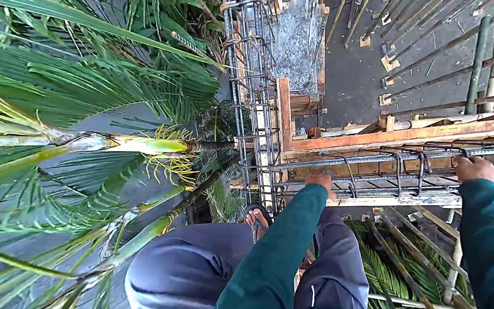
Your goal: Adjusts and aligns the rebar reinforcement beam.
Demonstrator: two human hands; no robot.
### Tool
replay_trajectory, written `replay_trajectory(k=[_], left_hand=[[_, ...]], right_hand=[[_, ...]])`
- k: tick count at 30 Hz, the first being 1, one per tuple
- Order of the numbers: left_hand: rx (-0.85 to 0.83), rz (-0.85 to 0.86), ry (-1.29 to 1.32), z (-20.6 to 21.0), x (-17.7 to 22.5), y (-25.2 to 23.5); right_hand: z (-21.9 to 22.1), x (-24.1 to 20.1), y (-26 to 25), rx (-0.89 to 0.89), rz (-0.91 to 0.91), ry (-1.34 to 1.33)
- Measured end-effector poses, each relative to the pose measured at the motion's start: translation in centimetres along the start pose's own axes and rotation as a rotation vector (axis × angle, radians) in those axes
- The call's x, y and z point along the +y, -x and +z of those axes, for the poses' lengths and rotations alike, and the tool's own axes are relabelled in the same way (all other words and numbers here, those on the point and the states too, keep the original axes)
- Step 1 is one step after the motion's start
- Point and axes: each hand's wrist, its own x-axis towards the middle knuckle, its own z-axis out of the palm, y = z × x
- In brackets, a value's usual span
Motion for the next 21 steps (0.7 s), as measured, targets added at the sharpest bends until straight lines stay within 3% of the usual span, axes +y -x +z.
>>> replay_trajectory(k=[16,21], left_hand=[[0.023,0.145,0.005,-1.1,-2.4,2.2],[-0.088,0.334,0.062,-3.7,-3.4,1.3]], right_hand=[[-3.0,-2.5,4.2,0.082,0.056,0.023],[-3.3,-2.4,4.6,0.06,0.0,0.003]])
